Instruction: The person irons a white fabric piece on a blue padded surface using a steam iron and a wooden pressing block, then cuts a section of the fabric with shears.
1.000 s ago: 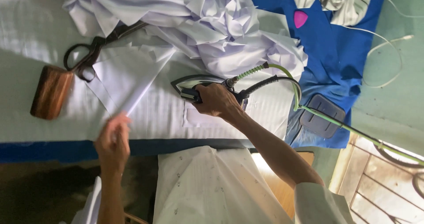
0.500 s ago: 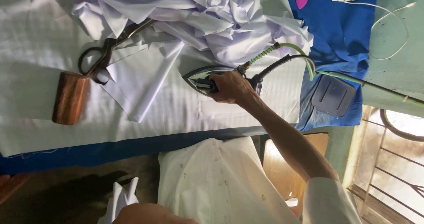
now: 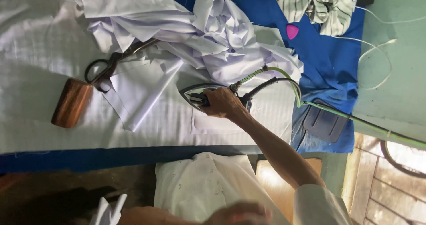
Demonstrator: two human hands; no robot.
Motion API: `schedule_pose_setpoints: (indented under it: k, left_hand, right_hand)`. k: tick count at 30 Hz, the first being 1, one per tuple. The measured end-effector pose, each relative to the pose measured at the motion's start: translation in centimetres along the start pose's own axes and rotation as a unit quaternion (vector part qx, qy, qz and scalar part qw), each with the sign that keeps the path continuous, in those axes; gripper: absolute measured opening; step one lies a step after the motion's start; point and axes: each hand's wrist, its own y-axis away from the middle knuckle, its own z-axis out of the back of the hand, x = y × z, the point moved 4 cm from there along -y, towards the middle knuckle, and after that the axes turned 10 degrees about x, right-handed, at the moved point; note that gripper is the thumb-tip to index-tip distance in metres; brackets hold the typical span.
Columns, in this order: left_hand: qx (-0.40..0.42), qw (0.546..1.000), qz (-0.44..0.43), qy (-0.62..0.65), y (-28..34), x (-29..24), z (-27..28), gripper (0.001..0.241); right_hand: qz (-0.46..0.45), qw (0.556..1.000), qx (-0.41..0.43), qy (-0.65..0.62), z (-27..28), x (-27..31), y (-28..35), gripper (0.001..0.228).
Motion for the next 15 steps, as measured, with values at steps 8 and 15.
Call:
schedule_pose_setpoints:
  k: [8, 15]
  left_hand:
    - [-0.333, 0.756, 0.120, -0.551, 2.2, -8.8, 13.6, 0.031]
    - [-0.668, 0.561, 0.182, -0.454, 21.5, -9.7, 22.7, 0.025]
  right_hand:
    - [0.066, 0.997, 0.015, -0.024, 0.5, 0.4, -0.3, 0.042]
    - [0.074, 0.993, 0.090, -0.030, 0.8, -0.1, 0.7, 0.035]
